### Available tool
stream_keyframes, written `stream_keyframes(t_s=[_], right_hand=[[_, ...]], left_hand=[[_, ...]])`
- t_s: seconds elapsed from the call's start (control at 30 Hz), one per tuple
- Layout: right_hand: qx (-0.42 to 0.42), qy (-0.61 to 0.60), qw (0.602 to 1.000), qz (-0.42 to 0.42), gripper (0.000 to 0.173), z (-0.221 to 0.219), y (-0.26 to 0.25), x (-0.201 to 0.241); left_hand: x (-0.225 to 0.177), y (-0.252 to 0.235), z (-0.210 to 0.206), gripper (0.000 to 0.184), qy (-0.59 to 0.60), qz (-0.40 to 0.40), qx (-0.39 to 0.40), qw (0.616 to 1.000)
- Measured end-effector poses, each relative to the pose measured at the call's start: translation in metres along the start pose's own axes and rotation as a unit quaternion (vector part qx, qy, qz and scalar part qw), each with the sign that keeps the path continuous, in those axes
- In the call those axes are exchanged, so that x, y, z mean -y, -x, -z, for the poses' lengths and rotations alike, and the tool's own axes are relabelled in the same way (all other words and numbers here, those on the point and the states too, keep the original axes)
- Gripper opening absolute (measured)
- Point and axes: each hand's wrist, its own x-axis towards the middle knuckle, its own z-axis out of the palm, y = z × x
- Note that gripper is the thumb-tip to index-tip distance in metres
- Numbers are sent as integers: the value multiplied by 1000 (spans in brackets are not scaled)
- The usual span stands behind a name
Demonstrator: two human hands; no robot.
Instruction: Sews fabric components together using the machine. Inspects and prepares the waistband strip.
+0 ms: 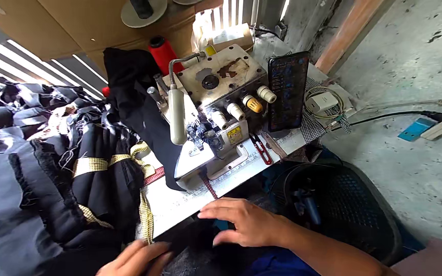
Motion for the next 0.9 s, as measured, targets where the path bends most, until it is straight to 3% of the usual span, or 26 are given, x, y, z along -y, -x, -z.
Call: stream_keyframes(t_s=[0.07, 0.1, 0.13, 0.2, 0.23, 0.33, 0.43, 0.63, 0.77, 0.9], right_hand=[[-10, -80, 997, 22, 71, 4, -6, 3], [2, -112, 993, 23, 73, 5, -8, 0], [12, -130, 991, 18, 65, 6, -9, -4], [9, -135, 991, 0, 29, 11, -11, -11], [0, -143, 990, -16, 23, 15, -14, -11], [-47, -176, 982, -57, 23, 30, -27, -8], [-75, -136, 984, -83, 24, 32, -47, -33], [-4, -193, 980, -44, 24, 44, -45, -57], [10, -165, 986, -26, 24, 46, -40, -58], [-19, -165, 984, -60, 27, 44, -44, -58]], left_hand=[[-3, -37, -47, 22, 21, -69, 37, 997], [-2, -51, -63, 22, 43, -98, 52, 993], [-1, -63, -71, 23, 57, -118, 66, 989], [5, -89, -68, 26, 70, -140, 86, 984], [9, -104, -58, 27, 76, -148, 97, 981], [33, -146, -30, 28, 57, -137, 101, 984], [56, -174, -23, 13, 11, -90, 28, 995], [22, -153, -54, 16, -153, -20, -158, 975], [6, -126, -98, 33, -209, 26, -186, 960], [22, -129, -110, 44, -181, 30, -173, 968]])
